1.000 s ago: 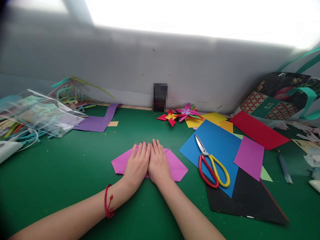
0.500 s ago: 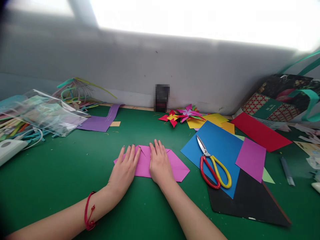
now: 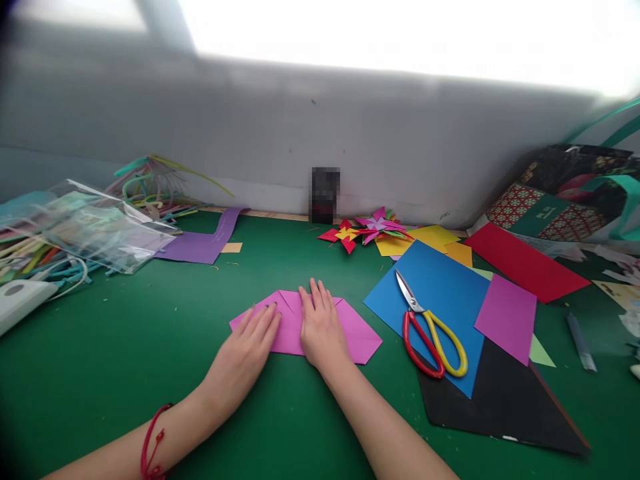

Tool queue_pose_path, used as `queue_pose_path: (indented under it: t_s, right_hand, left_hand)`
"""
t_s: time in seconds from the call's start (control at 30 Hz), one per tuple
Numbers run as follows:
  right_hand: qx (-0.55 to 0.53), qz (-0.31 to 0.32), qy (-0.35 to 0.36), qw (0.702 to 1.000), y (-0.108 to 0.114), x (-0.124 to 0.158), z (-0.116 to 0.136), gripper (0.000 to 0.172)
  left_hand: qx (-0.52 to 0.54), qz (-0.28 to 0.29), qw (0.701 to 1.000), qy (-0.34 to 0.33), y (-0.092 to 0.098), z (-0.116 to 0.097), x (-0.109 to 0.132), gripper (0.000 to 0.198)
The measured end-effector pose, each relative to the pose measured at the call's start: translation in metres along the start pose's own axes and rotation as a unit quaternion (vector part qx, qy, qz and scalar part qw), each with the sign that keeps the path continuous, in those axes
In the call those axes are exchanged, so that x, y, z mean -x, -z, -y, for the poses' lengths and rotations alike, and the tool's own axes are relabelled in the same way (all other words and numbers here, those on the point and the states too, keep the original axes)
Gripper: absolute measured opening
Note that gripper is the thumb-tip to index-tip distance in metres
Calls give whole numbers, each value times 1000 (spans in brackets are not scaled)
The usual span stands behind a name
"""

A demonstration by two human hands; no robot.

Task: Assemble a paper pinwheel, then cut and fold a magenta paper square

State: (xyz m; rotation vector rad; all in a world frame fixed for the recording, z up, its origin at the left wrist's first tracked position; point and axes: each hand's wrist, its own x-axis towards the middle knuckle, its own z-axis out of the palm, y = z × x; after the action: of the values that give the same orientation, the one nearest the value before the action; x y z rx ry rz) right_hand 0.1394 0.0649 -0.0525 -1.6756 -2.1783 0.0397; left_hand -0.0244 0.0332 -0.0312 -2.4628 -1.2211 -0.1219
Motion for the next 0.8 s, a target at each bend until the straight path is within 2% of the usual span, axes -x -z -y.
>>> queue_pose_path:
  t_s: [0.07,0.13,0.23,0.33,0.47,0.8]
  right_hand:
    - [1,5,-1,1000,1,0,0,47]
    - [2,7,-1,1000,1,-1,0,47]
    - [3,6,0,1000,1,-1,0,48]
    - [1,4,1,1000,0,-1,0,48]
    - [-4,-1,1,1000,0,-1,0,48]
    - [-3,8,-2,1000,0,-1,0,49]
  left_hand:
    - [24,5,999,-28,1,-12,7,43]
    - [34,18,999,1,3,-23,15,43]
    - [38,44,997,47,7,-32,27,55]
    - [42,62,994,79,11,-33,40,66]
    - [55,64,991,101,14,-31,51,67]
    - [41,72,992,98,16,-31,51,69]
